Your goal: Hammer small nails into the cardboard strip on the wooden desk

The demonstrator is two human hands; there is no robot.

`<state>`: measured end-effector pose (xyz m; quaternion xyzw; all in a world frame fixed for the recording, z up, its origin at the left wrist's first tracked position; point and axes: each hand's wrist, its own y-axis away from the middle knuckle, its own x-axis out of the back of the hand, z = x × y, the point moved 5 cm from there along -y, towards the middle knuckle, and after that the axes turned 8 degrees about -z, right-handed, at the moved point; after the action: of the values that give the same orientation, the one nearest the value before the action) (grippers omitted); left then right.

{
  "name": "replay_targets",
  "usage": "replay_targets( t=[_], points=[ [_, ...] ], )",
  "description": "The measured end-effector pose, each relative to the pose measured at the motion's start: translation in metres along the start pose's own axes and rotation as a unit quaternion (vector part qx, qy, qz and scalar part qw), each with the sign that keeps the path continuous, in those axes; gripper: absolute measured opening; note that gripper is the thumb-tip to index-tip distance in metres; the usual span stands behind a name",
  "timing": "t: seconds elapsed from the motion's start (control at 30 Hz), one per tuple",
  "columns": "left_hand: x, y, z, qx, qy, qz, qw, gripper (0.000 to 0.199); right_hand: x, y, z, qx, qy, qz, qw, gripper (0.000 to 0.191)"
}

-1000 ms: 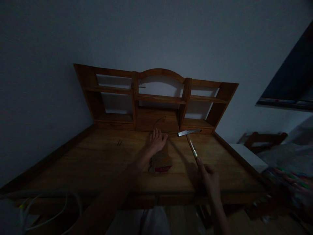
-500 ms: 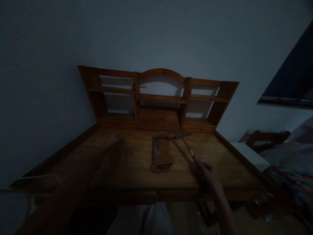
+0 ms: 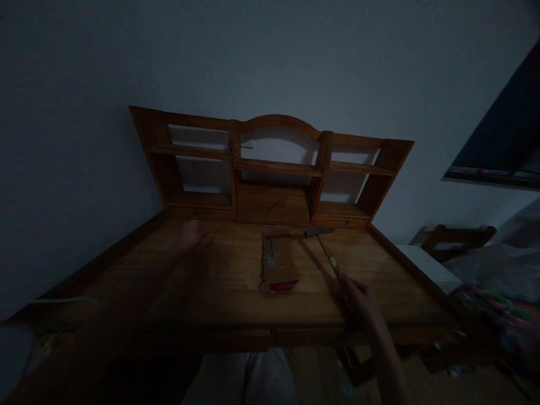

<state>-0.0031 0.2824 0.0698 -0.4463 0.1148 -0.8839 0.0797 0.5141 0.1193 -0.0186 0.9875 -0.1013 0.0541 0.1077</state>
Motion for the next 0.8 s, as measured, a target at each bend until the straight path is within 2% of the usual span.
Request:
replay_targets(
  t=[0.07, 0.17, 0.27, 0.37, 0.47, 0.57, 0.67, 0.8],
  points=[
    [0.000, -0.006, 0.016, -0.003, -0.006, 0.003, 1.000, 0.009, 0.000, -0.001, 0.001, 0.001, -0.014, -0.002, 1.000, 0.046],
    [-0.010, 0.001, 0.065, -0.080, 0.073, -0.005, 0.994, 0.017, -0.001, -0.001, 0.002, -0.004, -0.011, -0.007, 1.000, 0.045],
    [-0.040, 0.030, 0.117, -0.152, 0.211, -0.054, 0.964, 0.020, -0.001, 0.000, 0.001, -0.007, 0.000, -0.016, 1.000, 0.046],
    [-0.079, 0.068, 0.145, -0.160, 0.292, -0.073, 0.940, 0.020, -0.001, 0.001, 0.000, 0.002, 0.006, -0.019, 1.000, 0.047],
    [-0.114, 0.097, 0.147, -0.125, 0.335, -0.065, 0.932, 0.021, -0.002, 0.001, 0.000, -0.001, 0.018, -0.014, 1.000, 0.048],
    [-0.139, 0.108, 0.140, -0.092, 0.348, -0.062, 0.931, 0.022, -0.003, 0.002, -0.003, -0.003, 0.025, -0.017, 1.000, 0.049],
    [-0.151, 0.105, 0.132, -0.082, 0.352, -0.043, 0.932, 0.020, -0.004, 0.001, -0.003, -0.006, 0.017, -0.028, 0.999, 0.048],
    [-0.158, 0.099, 0.125, -0.084, 0.340, -0.028, 0.936, 0.018, -0.003, -0.001, 0.000, -0.013, 0.010, -0.023, 1.000, 0.049]
  ],
)
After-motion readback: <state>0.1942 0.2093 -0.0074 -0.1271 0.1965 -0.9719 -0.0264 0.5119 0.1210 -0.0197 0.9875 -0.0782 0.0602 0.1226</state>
